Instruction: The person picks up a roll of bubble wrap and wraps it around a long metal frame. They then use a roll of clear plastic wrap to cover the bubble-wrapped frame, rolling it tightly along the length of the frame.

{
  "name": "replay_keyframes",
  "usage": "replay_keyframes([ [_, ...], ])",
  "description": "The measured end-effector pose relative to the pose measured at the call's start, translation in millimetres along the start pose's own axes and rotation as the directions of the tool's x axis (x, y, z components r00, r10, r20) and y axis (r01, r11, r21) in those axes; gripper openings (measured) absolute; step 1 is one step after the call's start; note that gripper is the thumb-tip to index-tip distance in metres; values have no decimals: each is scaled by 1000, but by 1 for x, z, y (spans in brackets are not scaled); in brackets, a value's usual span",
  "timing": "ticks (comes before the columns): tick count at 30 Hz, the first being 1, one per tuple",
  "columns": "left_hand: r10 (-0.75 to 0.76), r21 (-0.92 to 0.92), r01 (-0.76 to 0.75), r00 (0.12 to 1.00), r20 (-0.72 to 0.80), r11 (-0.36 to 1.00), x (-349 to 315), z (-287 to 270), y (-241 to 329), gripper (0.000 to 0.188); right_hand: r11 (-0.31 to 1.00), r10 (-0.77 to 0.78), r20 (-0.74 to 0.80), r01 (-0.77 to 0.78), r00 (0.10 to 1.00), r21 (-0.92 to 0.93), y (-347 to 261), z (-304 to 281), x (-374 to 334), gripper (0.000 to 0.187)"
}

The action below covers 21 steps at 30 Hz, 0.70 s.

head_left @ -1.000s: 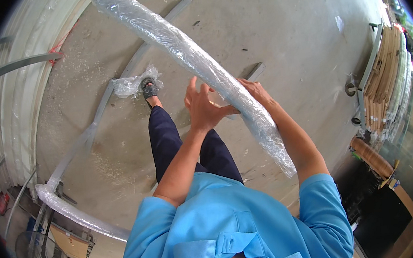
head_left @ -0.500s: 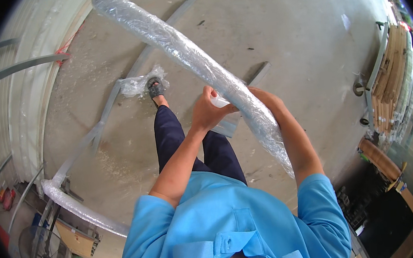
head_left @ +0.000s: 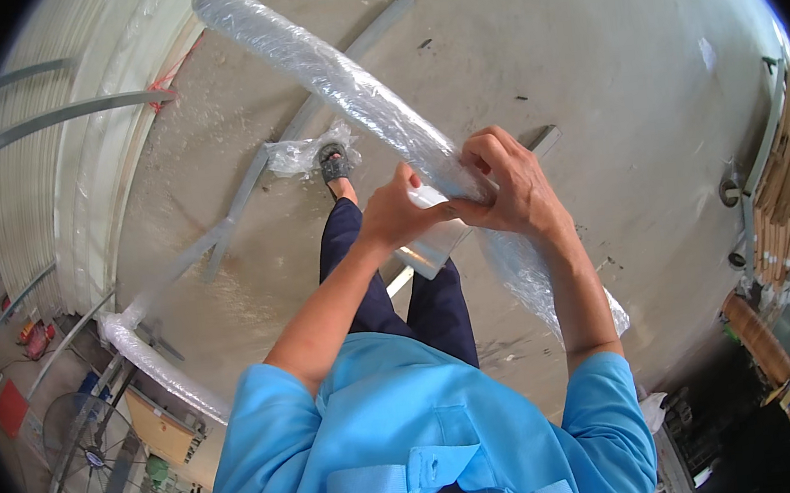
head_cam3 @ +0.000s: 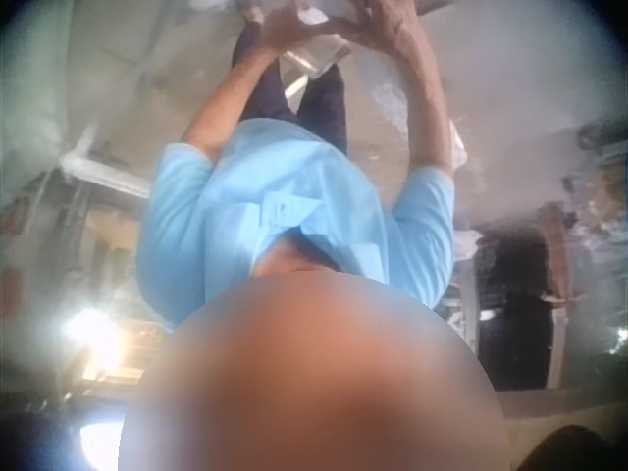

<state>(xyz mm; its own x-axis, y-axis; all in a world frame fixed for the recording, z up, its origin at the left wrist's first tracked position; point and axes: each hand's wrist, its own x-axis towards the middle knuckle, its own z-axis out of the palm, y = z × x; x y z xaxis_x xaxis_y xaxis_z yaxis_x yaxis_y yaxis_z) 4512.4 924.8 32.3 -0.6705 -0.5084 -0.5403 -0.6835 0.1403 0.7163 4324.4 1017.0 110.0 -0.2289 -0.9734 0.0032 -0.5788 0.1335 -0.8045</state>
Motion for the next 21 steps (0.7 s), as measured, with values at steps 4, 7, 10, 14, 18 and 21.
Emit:
replay_keyframes([
  [4, -10, 120, 9, 1000, 2, 993, -30, -59, 4, 62, 1000, -26, 10, 26, 1000, -12, -4, -2, 3, 47],
  [7, -68, 135, 54, 993, 96, 989, -63, -116, 24, 47, 998, -31, -17, 30, 999, -59, -11, 0, 1, 44],
  [10, 30, -28, -27, 997, 76, 999, -86, -152, 57, 37, 986, 7, -39, -13, 999, -165, -21, 11, -4, 43],
  [14, -100, -190, 113, 992, 80, 975, -105, -175, 101, 34, 952, 38, -78, -60, 996, -301, -26, 22, -8, 43],
  [18, -111, -224, 162, 968, 224, 961, -105, -187, 140, 32, 934, -10, -124, -35, 992, -356, -25, 27, -7, 40],
  [21, 140, -415, 2, 939, 313, 910, -102, -193, 178, 34, 946, -25, -127, -18, 992, -323, -20, 29, -7, 30],
])
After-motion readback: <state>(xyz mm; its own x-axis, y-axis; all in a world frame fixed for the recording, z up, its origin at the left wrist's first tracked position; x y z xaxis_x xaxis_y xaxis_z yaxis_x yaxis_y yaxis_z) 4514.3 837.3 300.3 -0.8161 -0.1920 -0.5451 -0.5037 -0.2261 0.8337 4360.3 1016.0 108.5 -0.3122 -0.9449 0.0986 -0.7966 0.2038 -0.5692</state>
